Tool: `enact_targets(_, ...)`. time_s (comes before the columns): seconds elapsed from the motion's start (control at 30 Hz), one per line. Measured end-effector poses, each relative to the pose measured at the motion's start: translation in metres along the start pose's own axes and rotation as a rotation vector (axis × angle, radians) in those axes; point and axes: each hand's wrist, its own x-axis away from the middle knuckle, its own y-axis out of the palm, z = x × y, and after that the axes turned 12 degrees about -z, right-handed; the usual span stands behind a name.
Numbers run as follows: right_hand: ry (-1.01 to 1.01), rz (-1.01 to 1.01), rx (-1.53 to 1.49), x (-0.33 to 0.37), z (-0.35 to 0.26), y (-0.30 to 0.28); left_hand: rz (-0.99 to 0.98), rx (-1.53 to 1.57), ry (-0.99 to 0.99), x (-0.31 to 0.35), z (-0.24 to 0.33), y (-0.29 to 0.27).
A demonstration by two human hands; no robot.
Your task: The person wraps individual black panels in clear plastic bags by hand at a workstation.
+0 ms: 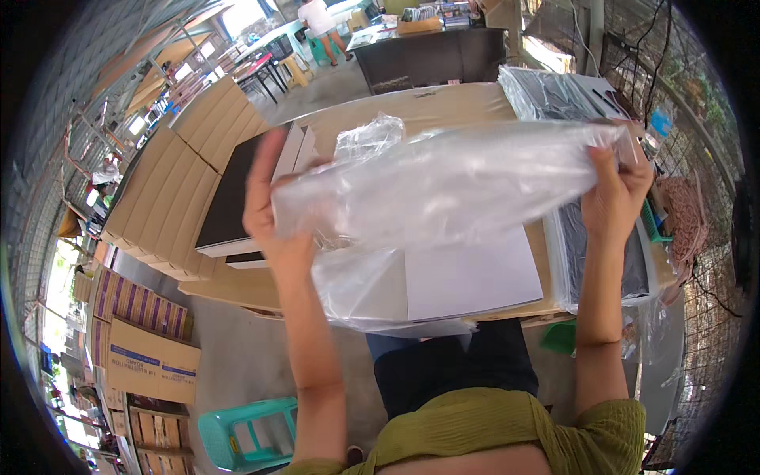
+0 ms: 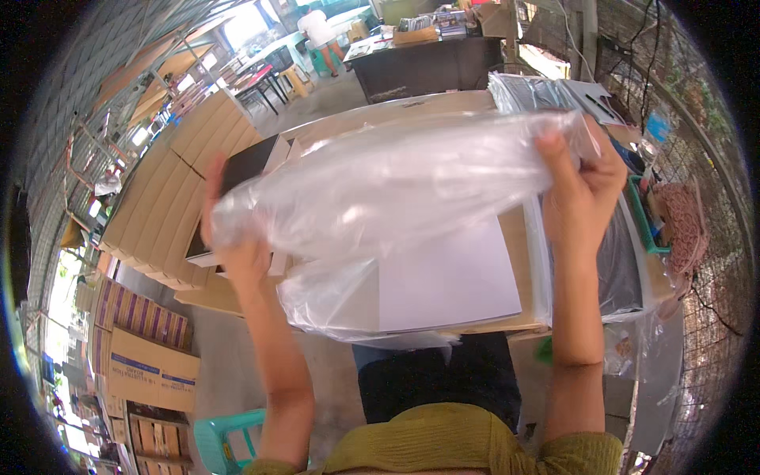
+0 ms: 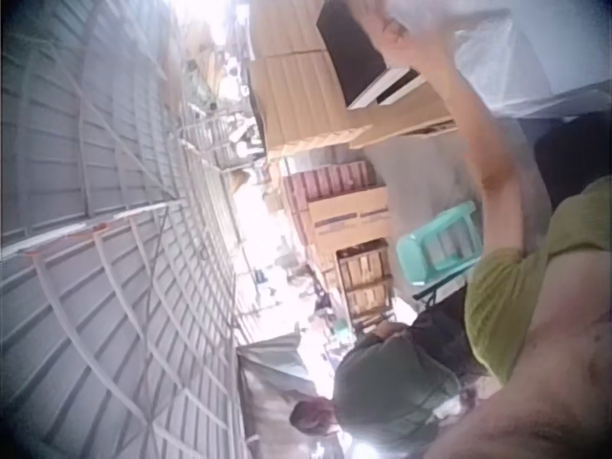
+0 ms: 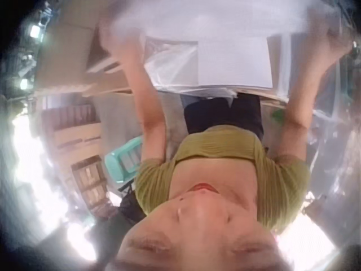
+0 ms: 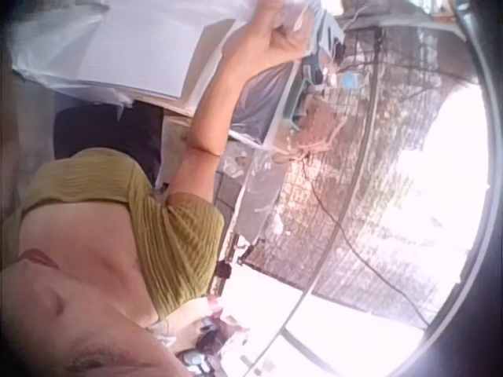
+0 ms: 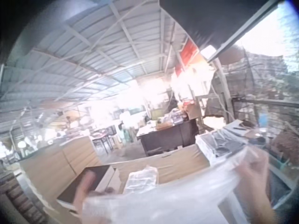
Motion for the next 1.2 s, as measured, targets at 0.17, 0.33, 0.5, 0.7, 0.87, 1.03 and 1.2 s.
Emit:
enact_targets(0.17, 0.022, -0.055, 0.273, 0.027, 0.058, -0.013, 0.198, 0.185, -0.273, 0.06, -0.068, 0.041)
enact_targets(0.33, -0.018, -0.468, 0.672, -0.002, 0.016, -0.009, -0.161, -0.504, -0.101, 0.042, -0.03, 0.026)
enact_targets(0.5, 0.142, -0.741, 0.723, 0.023, 0.025, -0.007, -0.338, -0.186, -0.389, 0.068, 0.002, 0.016)
enact_targets(0.7, 0.582, -0.782, 0.72, 0.132, 0.048, -0.017, -0.472, -0.788, -0.814, 0.184, -0.012, 0.003)
enact_targets(0.87, 0.519, -0.812, 0.675, 0.209, 0.016, -0.028, -0.595, -0.719, -1.061, 0.242, 0.026, -0.006)
enact_targets(1.03, 0.654, -0.879, 0.635, 0.25, -0.028, -0.043, -0.646, -0.773, -1.047, 0.283, 0.066, -0.017)
enact_targets(1.2, 0.831, -0.927, 0.423, 0.252, -0.052, -0.064, -0.72, -0.819, -1.109, 0.294, 0.117, -0.015)
